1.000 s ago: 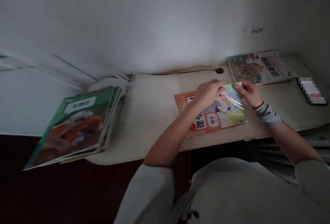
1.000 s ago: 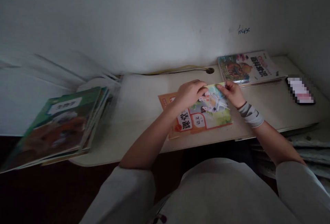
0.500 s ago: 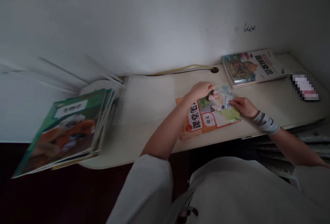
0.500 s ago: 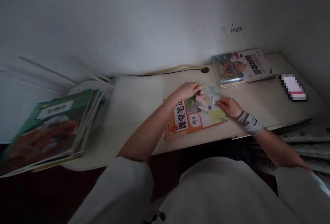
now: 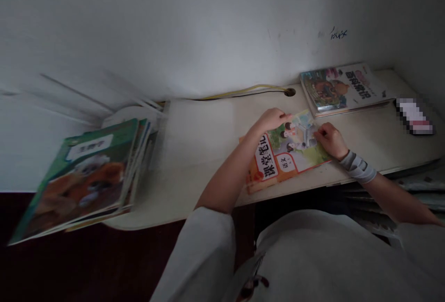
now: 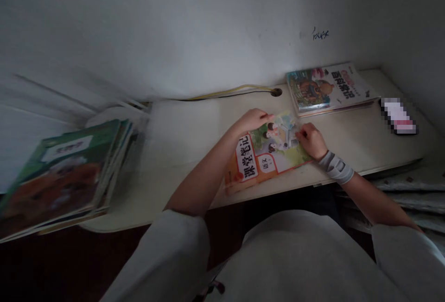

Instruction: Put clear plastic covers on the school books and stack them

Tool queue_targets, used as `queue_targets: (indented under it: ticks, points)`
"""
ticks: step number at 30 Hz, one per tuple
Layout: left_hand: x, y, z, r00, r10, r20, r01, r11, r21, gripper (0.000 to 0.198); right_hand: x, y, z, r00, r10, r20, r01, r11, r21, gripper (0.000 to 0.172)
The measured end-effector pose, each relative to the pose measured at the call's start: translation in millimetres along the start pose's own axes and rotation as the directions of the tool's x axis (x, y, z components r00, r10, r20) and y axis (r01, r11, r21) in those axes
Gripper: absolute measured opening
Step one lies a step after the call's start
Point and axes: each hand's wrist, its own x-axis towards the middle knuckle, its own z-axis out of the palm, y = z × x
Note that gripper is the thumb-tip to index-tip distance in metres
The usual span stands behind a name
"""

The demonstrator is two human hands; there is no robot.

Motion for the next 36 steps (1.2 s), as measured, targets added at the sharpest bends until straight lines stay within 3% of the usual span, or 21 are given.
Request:
queue_targets:
  ticks: [6,13,16,18,20,22,25,30,33,36]
  points:
    - [-6.8,-4.2,2.2,0.998,-0.059,-0.004,0.057,0.987,-0.153,0.047,12.0,5.6,5.9,0.999,-0.02,-0.039,0.023,0.997,0.078,0.021]
    - [-7.6,-3.8,5.7,0.998,-0.045,0.037,0.051,0.985,-0.163,0.037,16.7,12.8,-7.5,0.965,0.064,0.253,-0.08,0.995,0.054,0.027]
    - [-12.4,-4.0,0.7,0.998,0.023,0.061,-0.012,0.983,-0.183,0.032,13.5,11.6,-16.3,0.95,0.099,0.297,-0.096,0.995,-0.024,0.026]
    - [-17.5,-7.2,-6.2,0.989,0.078,0.129,-0.05,0.978,-0.203,0.035,7.8,8.4,-22.1,0.954,0.11,0.28,-0.104,0.994,-0.037,0.02]
    - [-23.0,-12.4,-13.3,0.969,0.095,0.226,-0.056,0.984,-0.171,0.04,0.2,3.6,-27.4,0.951,0.124,0.282,-0.117,0.992,-0.042,0.028]
    - [-27.9,-17.4,-17.4,0.947,0.068,0.313,-0.039,0.995,-0.097,0.041,-7.6,-2.2,-31.4,0.933,0.135,0.334,-0.111,0.99,-0.09,0.04]
    - [-33.7,-19.6,-14.8,0.915,0.035,0.401,-0.028,0.999,-0.024,0.04,-17.6,-11.2,-33.3,0.906,0.121,0.405,-0.024,0.971,-0.237,0.041]
    - [-42.8,-11.8,-3.5,0.934,0.045,0.356,-0.014,0.996,-0.089,0.036,-24.7,-16.5,-29.7,0.907,0.098,0.411,0.054,0.938,-0.343,0.033]
    - [-53.1,-7.6,-5.6,0.955,0.058,0.289,0.001,0.98,-0.2,0.033,-24.0,-13.1,-30.1,0.911,0.085,0.402,0.038,0.957,-0.288,0.032]
    - [-67.5,-6.6,-12.6,0.962,0.053,0.266,0.064,0.909,-0.411,0.026,-26.0,-8.9,-35.9,0.924,0.112,0.366,-0.058,0.986,-0.156,0.038]
